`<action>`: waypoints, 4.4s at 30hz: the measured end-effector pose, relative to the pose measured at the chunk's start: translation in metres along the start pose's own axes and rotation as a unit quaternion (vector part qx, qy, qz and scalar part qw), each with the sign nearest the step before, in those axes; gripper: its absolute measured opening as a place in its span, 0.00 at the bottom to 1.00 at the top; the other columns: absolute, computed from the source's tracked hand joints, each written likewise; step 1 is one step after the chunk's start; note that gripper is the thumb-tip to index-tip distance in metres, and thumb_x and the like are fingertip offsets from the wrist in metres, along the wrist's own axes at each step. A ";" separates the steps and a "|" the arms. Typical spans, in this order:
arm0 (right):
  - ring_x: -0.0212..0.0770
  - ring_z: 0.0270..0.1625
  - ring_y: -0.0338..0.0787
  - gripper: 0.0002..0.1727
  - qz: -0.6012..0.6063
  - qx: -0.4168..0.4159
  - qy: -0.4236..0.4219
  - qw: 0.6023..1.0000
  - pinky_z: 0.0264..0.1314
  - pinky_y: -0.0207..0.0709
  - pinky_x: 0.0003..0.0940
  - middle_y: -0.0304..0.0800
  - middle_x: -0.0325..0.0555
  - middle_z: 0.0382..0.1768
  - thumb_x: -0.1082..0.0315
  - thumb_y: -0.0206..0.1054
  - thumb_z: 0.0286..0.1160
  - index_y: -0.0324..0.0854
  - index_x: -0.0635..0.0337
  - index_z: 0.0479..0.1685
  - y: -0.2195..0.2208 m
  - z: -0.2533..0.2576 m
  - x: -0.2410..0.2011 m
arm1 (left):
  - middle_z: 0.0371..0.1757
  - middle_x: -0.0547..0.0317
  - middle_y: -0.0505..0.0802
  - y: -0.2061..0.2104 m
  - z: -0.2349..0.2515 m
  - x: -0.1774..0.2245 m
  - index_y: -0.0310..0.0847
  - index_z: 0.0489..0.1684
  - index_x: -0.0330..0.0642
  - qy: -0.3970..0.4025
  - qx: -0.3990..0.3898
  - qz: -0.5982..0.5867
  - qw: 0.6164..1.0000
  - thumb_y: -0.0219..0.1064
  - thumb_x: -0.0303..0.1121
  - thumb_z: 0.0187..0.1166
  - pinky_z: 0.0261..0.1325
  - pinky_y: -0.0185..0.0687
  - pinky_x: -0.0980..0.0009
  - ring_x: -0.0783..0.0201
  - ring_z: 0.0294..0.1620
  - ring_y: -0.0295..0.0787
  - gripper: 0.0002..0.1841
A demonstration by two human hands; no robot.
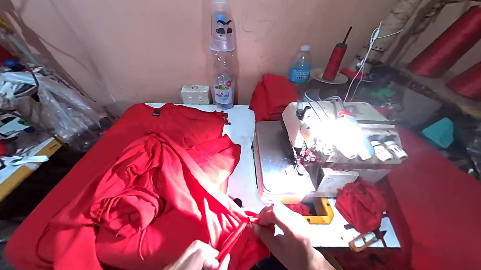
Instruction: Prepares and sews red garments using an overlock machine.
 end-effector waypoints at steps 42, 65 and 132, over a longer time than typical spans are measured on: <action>0.24 0.42 0.82 0.17 -0.181 0.290 0.108 0.934 0.44 0.73 0.11 0.86 0.48 0.41 0.62 0.76 0.62 0.83 0.67 0.40 -0.061 -0.003 0.052 | 0.52 0.54 0.90 0.127 0.214 0.010 0.87 0.52 0.35 0.070 -0.527 -0.042 0.846 0.62 0.37 0.83 0.68 0.72 0.61 0.66 0.59 0.82 0.14; 0.16 0.30 0.84 0.16 0.062 -0.010 0.221 0.973 0.36 0.79 0.14 0.91 0.32 0.31 0.63 0.75 0.69 0.87 0.66 0.49 -0.097 0.057 0.052 | 0.43 0.61 0.88 0.116 0.213 0.004 0.89 0.36 0.32 0.102 -0.404 -0.139 0.898 0.70 0.32 0.74 0.54 0.71 0.86 0.83 0.51 0.78 0.09; 0.16 0.19 0.81 0.25 0.207 0.100 0.223 0.947 0.16 0.73 0.13 0.92 0.27 0.32 0.77 0.72 0.61 0.65 0.54 0.56 -0.080 -0.010 0.028 | 0.58 0.36 0.89 0.136 0.200 0.014 0.86 0.54 0.28 0.065 -0.521 0.160 0.836 0.58 0.38 0.85 0.67 0.73 0.40 0.40 0.65 0.84 0.19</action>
Point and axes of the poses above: each hand's wrist, its own z-axis towards the middle knuckle, its own y-axis out of the palm, x = y × z, the point moved 4 cm from there along z, towards the middle knuckle
